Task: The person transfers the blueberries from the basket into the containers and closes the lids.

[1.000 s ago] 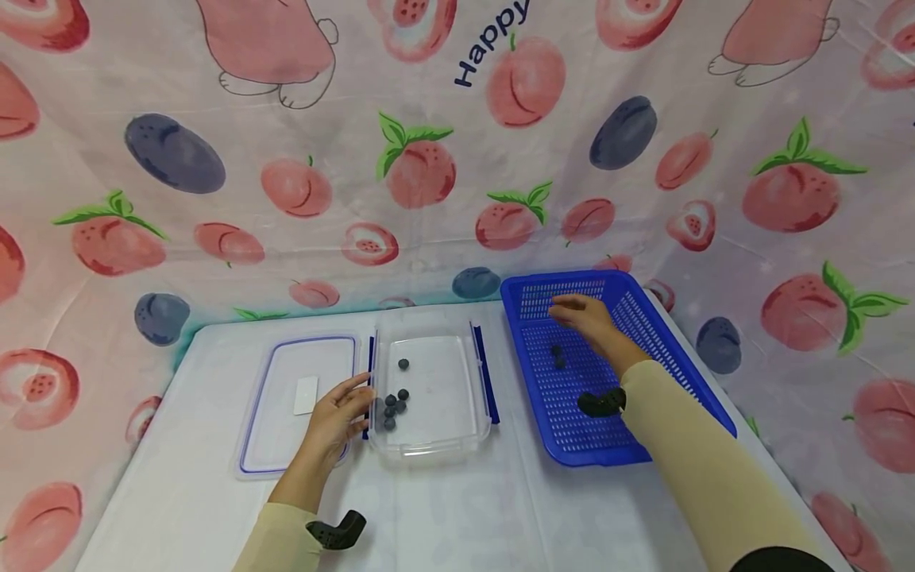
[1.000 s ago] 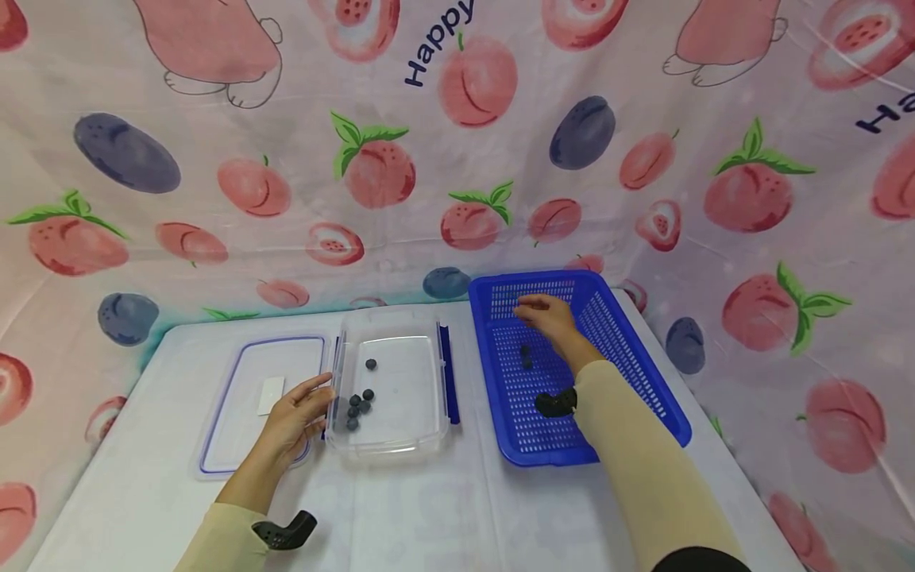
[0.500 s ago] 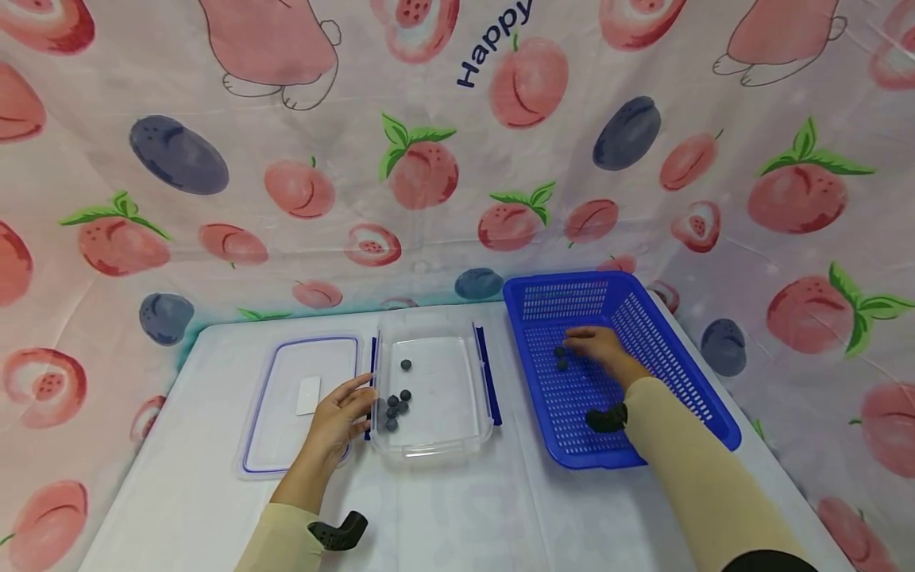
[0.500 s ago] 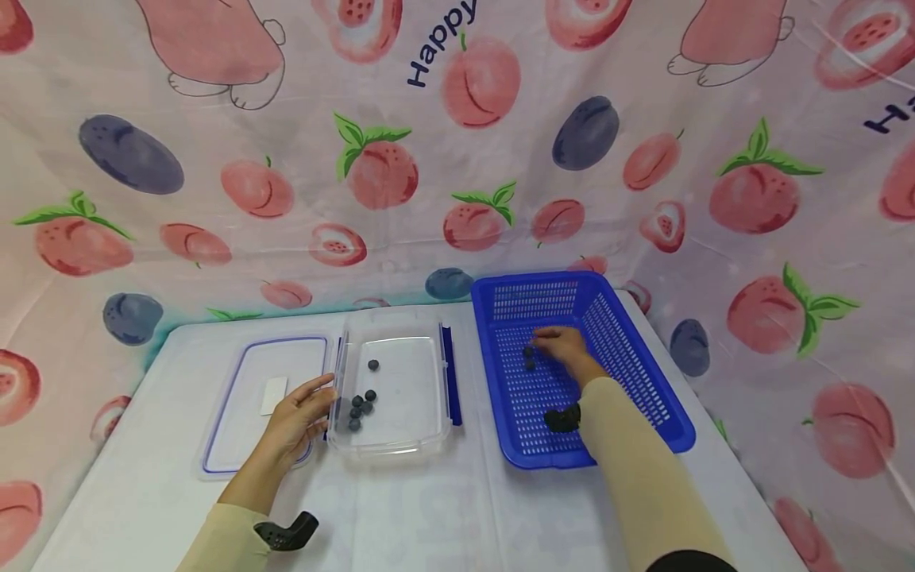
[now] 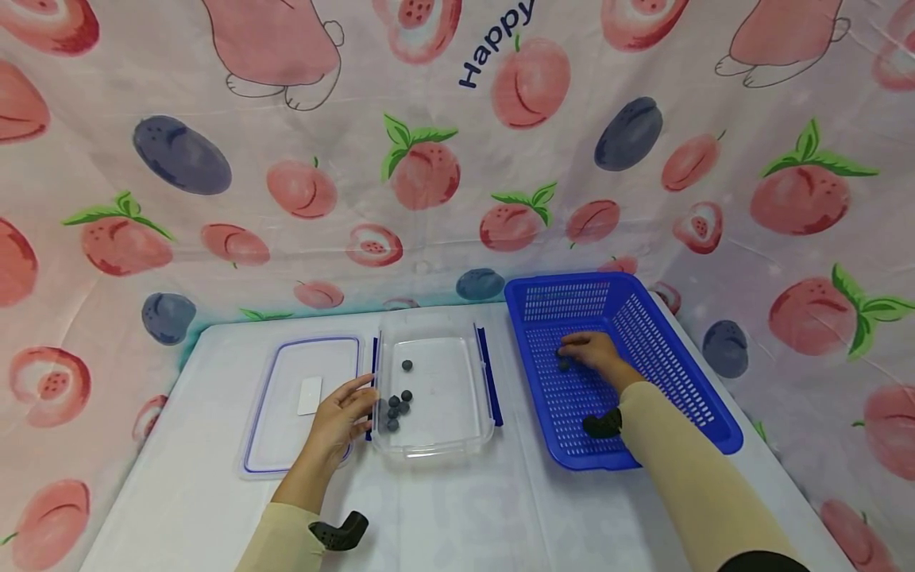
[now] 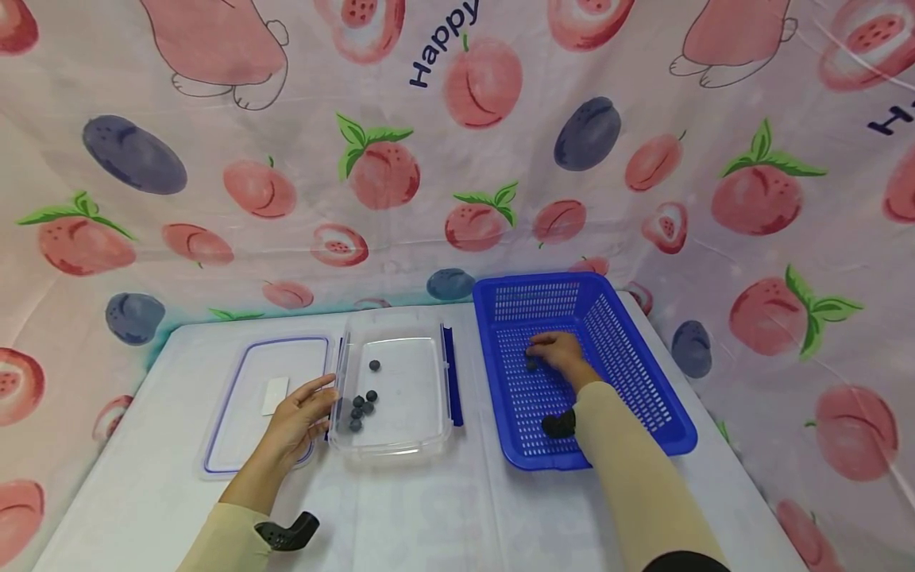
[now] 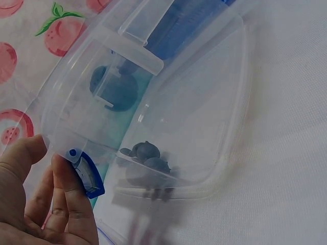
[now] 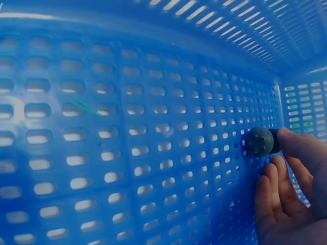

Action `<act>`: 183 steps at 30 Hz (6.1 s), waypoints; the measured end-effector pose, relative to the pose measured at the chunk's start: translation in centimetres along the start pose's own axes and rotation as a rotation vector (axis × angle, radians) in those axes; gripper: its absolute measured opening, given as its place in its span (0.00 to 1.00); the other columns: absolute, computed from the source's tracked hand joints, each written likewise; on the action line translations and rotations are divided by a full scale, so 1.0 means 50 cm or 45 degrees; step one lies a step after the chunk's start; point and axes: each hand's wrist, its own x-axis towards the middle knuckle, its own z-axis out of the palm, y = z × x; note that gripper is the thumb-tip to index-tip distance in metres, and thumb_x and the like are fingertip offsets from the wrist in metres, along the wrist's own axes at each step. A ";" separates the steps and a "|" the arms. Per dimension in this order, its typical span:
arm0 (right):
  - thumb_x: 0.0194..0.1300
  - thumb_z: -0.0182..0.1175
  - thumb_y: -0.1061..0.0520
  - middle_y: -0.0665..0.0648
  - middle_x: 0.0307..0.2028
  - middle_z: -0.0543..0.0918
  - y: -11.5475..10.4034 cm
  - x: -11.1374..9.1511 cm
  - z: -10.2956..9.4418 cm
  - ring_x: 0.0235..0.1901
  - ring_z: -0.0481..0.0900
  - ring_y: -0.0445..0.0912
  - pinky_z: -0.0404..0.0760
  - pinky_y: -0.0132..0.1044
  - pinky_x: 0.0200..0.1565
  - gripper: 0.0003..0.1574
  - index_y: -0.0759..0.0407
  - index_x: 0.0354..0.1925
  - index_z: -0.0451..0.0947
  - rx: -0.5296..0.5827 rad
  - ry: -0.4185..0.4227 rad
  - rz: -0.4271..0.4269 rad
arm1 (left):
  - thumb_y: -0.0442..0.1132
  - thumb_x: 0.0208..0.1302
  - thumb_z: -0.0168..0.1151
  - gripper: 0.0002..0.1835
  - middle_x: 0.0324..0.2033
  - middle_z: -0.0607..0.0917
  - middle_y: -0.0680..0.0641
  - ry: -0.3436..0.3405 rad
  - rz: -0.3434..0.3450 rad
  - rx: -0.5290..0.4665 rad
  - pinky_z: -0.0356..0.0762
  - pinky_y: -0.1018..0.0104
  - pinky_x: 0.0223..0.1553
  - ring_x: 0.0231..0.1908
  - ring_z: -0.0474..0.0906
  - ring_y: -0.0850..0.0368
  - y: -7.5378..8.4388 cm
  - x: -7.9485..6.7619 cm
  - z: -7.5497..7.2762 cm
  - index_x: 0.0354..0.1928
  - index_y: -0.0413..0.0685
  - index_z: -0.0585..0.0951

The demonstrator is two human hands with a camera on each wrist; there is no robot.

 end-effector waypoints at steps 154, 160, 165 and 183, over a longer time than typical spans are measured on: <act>0.65 0.65 0.59 0.62 0.46 0.86 -0.217 -0.132 0.178 0.45 0.84 0.55 0.83 0.42 0.51 0.20 0.67 0.53 0.81 0.280 -0.388 -0.342 | 0.41 0.65 0.66 0.31 0.36 0.82 0.63 0.023 0.023 0.026 0.80 0.74 0.35 0.36 0.78 0.66 -0.018 -0.011 0.010 0.68 0.45 0.70; 0.65 0.64 0.61 0.64 0.47 0.85 -0.226 -0.130 0.200 0.44 0.85 0.54 0.83 0.44 0.52 0.21 0.71 0.53 0.79 0.305 -0.422 -0.353 | 0.38 0.67 0.64 0.29 0.37 0.83 0.63 0.028 0.021 0.019 0.80 0.74 0.35 0.36 0.78 0.67 -0.019 -0.010 0.011 0.68 0.44 0.70; 0.64 0.65 0.62 0.64 0.46 0.85 -0.230 -0.126 0.219 0.44 0.85 0.54 0.83 0.43 0.51 0.20 0.70 0.53 0.80 0.317 -0.431 -0.353 | 0.38 0.68 0.62 0.28 0.36 0.83 0.63 0.025 0.022 0.024 0.80 0.74 0.35 0.36 0.78 0.67 -0.017 -0.010 0.011 0.68 0.44 0.70; 0.62 0.66 0.62 0.60 0.44 0.86 -0.251 -0.128 0.262 0.43 0.85 0.50 0.84 0.40 0.50 0.21 0.69 0.53 0.80 0.319 -0.445 -0.338 | 0.39 0.67 0.64 0.29 0.36 0.82 0.63 0.028 0.018 0.029 0.80 0.73 0.35 0.37 0.78 0.66 -0.014 -0.010 0.008 0.68 0.45 0.70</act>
